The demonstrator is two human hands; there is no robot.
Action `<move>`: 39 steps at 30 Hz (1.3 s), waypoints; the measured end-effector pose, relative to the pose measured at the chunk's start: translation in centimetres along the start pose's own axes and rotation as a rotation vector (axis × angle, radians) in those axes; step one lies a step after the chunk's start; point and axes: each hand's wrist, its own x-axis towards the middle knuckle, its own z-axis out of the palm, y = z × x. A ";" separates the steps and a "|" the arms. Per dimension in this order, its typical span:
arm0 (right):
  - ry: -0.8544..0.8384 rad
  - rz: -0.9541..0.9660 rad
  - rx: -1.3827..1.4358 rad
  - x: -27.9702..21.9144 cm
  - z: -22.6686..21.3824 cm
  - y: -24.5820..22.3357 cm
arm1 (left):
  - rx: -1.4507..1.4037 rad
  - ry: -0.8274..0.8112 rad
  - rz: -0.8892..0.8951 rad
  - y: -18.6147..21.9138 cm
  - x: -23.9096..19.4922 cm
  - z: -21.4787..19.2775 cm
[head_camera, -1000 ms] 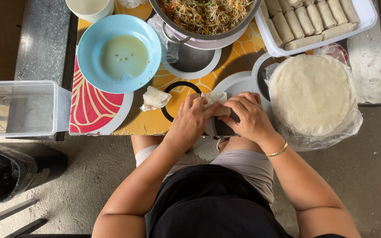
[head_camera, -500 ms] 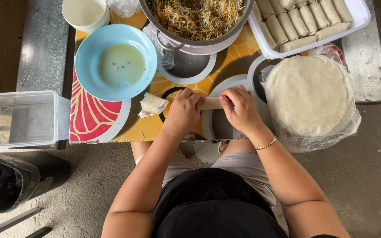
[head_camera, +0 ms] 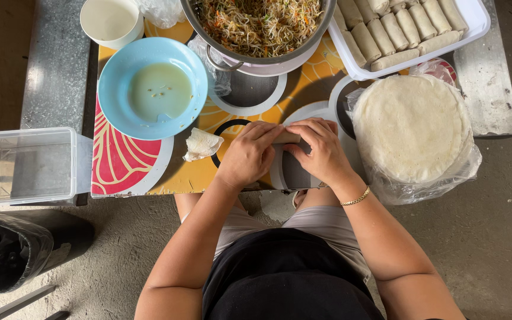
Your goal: The person prepares spring rolls by separating thin circular wrappers and adding a vegetable filling of bean sprouts and carrots, then rolling and folding them into tight cylinders.
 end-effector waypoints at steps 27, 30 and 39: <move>0.058 -0.306 -0.176 1.9 -8.4 0.5 | -1.643 -0.169 -1.059 0.3 1.6 1.6; 0.184 -0.036 -0.134 3.5 -9.3 5.2 | -1.021 -0.017 -0.687 1.1 1.0 1.1; 0.246 0.631 0.315 15.7 -7.8 22.3 | -0.404 0.000 -0.457 2.4 0.0 0.4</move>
